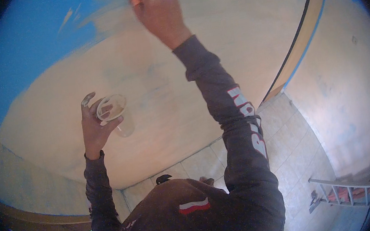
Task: The person paints a ceiling using a paintbrush and a small container of beige paint. They repeatedly dip the brush into the container and apply paint to the ceiling surface in broad strokes.
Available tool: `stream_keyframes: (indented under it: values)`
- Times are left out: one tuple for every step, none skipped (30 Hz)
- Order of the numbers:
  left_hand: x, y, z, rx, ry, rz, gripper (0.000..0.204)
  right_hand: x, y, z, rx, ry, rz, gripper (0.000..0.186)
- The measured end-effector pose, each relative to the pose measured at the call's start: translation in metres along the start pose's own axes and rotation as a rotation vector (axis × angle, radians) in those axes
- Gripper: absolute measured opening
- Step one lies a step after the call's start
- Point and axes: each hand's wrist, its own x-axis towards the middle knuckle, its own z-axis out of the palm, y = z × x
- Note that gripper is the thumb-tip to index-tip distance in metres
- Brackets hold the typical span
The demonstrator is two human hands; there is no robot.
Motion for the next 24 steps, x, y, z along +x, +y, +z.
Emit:
stream_keyframes:
  values:
    - [0.001,0.001,0.002,-0.008,-0.001,0.004,0.101,0.002,-0.008,0.004,0.058,0.017,-0.026,0.019]
    - [0.0,0.001,0.001,-0.006,0.003,0.0,0.101,0.003,-0.013,0.005,0.125,0.035,-0.049,0.018]
    - [0.0,0.002,0.001,-0.005,0.005,-0.004,0.101,0.005,-0.015,0.001,0.149,0.064,-0.048,0.017]
    - [0.0,0.002,0.002,-0.005,0.006,-0.007,0.101,0.009,-0.015,-0.004,0.173,0.093,-0.046,0.016]
    - [-0.001,0.001,0.002,-0.011,0.004,-0.004,0.101,0.012,-0.015,-0.008,0.199,0.122,-0.046,0.015]
    - [-0.001,-0.001,0.004,-0.016,0.002,-0.001,0.1,0.013,-0.01,-0.015,0.191,0.125,0.0,0.014]
    - [-0.001,-0.002,0.004,-0.021,-0.001,0.001,0.1,0.013,0.0,-0.026,0.184,0.128,0.046,0.013]
    - [-0.002,-0.002,0.004,-0.011,-0.001,0.001,0.1,0.01,0.011,-0.036,0.183,0.131,0.097,0.012]
    - [-0.002,-0.002,0.005,-0.006,-0.006,0.006,0.1,0.008,0.029,-0.049,0.091,0.134,0.135,0.012]
    - [-0.003,-0.001,0.006,0.001,-0.011,0.011,0.099,0.005,0.053,-0.062,0.0,0.138,0.175,0.013]
    - [-0.004,-0.003,0.005,-0.014,-0.015,0.003,0.099,0.007,0.08,-0.072,-0.123,0.209,0.02,0.013]
    - [-0.004,-0.006,0.006,-0.036,-0.025,0.0,0.099,0.008,0.113,-0.083,-0.235,0.262,-0.046,0.014]
    - [-0.006,-0.007,0.004,-0.048,-0.025,-0.011,0.1,0.006,0.124,-0.096,-0.316,0.227,0.072,0.015]
    - [-0.007,-0.008,0.002,-0.024,-0.025,-0.015,0.1,0.007,0.142,-0.105,-0.435,0.218,0.018,0.017]
    - [-0.001,-0.005,0.005,-0.028,-0.052,0.006,0.1,0.016,0.155,-0.128,-0.435,0.191,0.141,0.019]
    - [0.001,-0.004,0.004,-0.012,-0.061,0.012,0.1,0.017,0.171,-0.137,-0.511,0.169,0.14,0.02]
    - [0.002,-0.005,0.003,0.002,-0.062,0.021,0.1,0.015,0.184,-0.139,-0.582,0.146,0.141,0.02]
    - [0.003,-0.008,0.001,0.017,-0.06,0.025,0.1,0.012,0.188,-0.132,-0.592,0.117,0.131,0.02]
    - [0.004,-0.011,-0.001,0.029,-0.061,0.032,0.1,0.009,0.191,-0.126,-0.607,0.089,0.119,0.02]
    - [0.005,-0.013,-0.002,0.026,-0.06,0.045,0.1,0.007,0.19,-0.122,-0.622,0.054,0.108,0.019]
    - [0.005,-0.016,-0.004,0.022,-0.06,0.058,0.099,0.007,0.179,-0.114,-0.578,0.044,0.116,0.019]
    - [0.007,-0.018,-0.004,0.017,-0.063,0.074,0.099,0.007,0.166,-0.103,-0.538,0.036,0.123,0.018]
    - [0.003,-0.021,-0.009,0.03,-0.048,0.042,0.099,-0.003,0.148,-0.075,-0.464,0.026,0.147,0.018]
    - [0.002,-0.024,-0.012,0.026,-0.046,0.023,0.099,-0.002,0.127,-0.058,-0.429,0.016,0.124,0.017]
